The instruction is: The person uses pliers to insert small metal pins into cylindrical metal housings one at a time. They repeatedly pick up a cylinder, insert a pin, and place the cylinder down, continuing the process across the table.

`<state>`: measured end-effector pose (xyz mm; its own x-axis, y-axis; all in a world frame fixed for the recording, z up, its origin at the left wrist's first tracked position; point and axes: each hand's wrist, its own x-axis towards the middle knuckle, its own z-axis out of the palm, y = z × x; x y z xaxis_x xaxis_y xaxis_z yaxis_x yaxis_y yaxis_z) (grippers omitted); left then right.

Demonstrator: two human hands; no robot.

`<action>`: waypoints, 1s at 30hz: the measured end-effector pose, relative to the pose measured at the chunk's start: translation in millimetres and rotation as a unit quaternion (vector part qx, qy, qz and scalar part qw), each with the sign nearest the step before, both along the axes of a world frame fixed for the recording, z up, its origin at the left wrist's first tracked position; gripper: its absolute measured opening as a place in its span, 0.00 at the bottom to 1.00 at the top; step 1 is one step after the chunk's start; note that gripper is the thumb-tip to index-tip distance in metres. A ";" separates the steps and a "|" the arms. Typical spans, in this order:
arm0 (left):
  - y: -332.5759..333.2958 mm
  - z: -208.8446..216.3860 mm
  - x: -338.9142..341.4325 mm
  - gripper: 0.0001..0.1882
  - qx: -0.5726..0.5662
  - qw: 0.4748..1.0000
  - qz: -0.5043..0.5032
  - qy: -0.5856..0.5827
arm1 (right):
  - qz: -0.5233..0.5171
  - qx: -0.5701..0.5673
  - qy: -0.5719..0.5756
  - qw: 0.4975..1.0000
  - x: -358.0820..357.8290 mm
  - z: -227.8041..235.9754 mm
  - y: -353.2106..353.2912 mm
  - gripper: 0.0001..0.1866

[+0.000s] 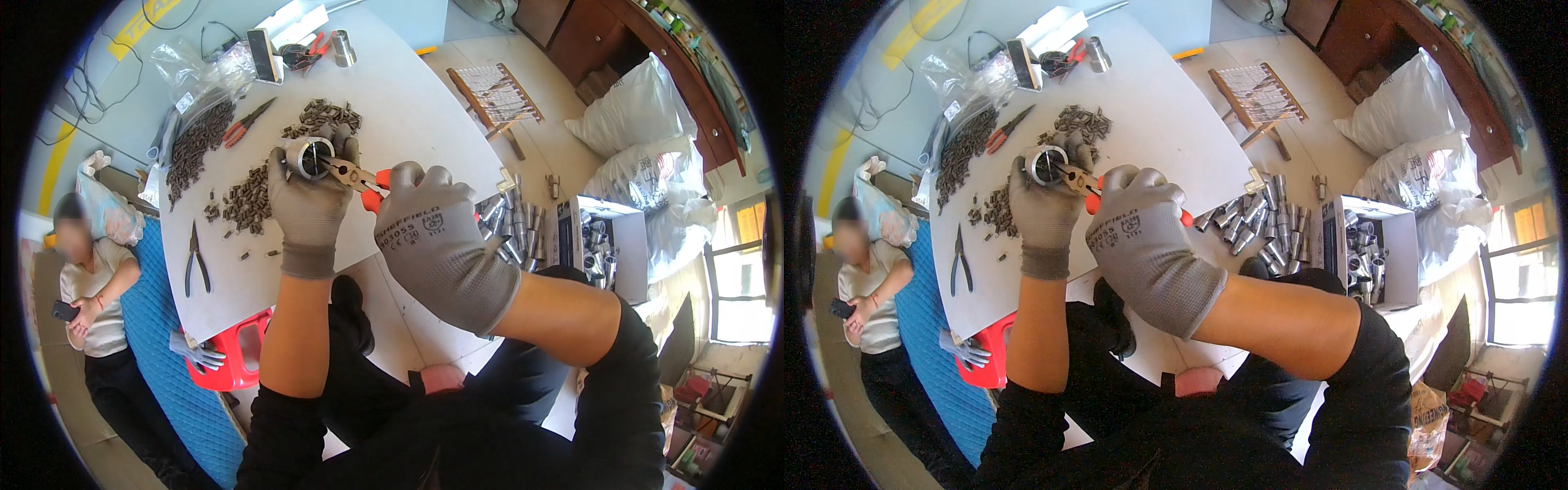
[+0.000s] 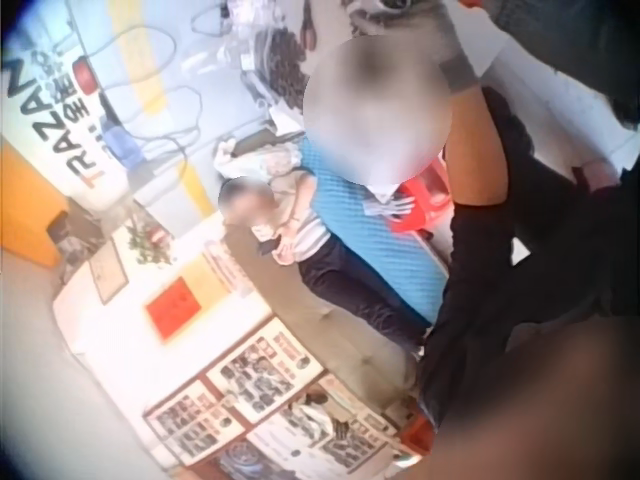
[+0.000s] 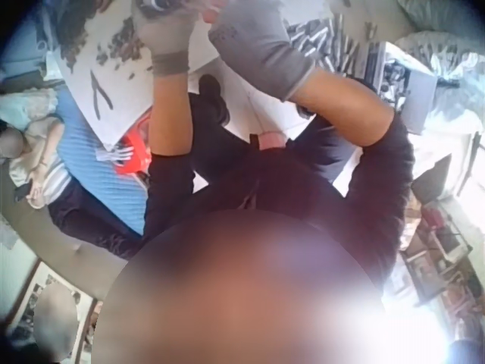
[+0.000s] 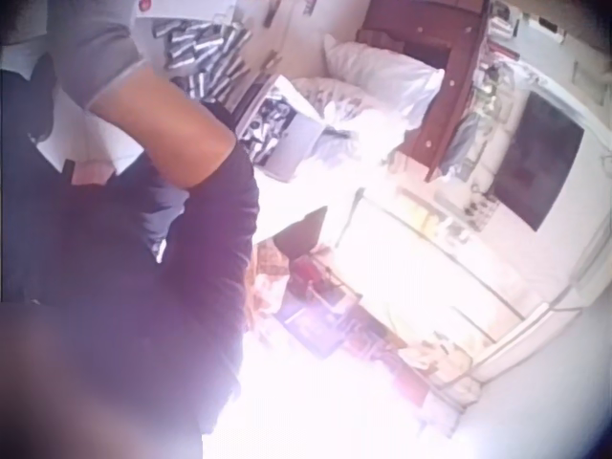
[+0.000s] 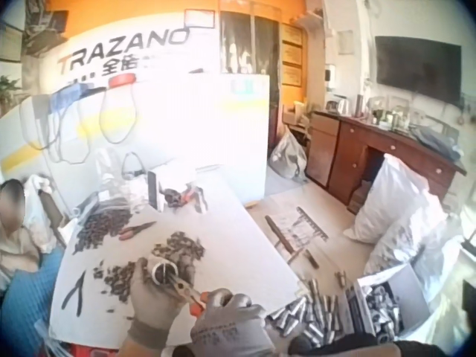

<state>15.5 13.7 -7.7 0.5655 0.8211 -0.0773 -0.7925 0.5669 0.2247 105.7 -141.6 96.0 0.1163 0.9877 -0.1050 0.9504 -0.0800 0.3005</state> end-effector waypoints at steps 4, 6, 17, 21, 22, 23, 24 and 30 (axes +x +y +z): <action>0.9 -2.8 -0.7 0.29 0.017 1.000 -0.012 -0.005 | 0.022 -0.099 0.088 0.991 11.4 20.6 4.6 0.16; 1.5 -4.4 -0.3 0.29 0.019 1.000 -0.009 0.010 | 0.011 -0.127 0.142 0.982 14.6 26.8 10.1 0.15; 1.1 -8.4 -1.2 0.30 0.023 0.998 -0.055 -0.028 | 0.040 -0.158 0.266 0.950 39.2 28.8 1.8 0.19; 1.0 -9.4 0.3 0.30 0.026 0.998 -0.048 -0.013 | 0.023 -0.150 0.336 0.929 46.6 25.8 3.8 0.23; 1.1 -9.5 0.5 0.30 0.021 0.999 -0.038 -0.003 | 0.029 -0.146 0.342 0.928 48.1 25.0 4.5 0.23; 1.6 -9.3 0.2 0.29 0.033 0.998 -0.050 -0.015 | 0.042 -0.139 0.345 0.927 49.2 24.0 5.1 0.23; 1.8 -9.1 -0.1 0.29 0.037 0.999 -0.036 0.007 | 0.056 -0.132 0.347 0.927 50.0 22.5 5.1 0.23; 1.8 -8.2 -0.6 0.28 0.042 0.998 -0.047 0.027 | 0.081 -0.099 0.403 0.906 58.4 8.1 1.0 0.22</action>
<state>14.9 15.5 -15.9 0.6367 0.7699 -0.0432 -0.7228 0.6154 0.3144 164.1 -140.6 104.0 -0.2218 0.9375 -0.2681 0.8620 0.0600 -0.5033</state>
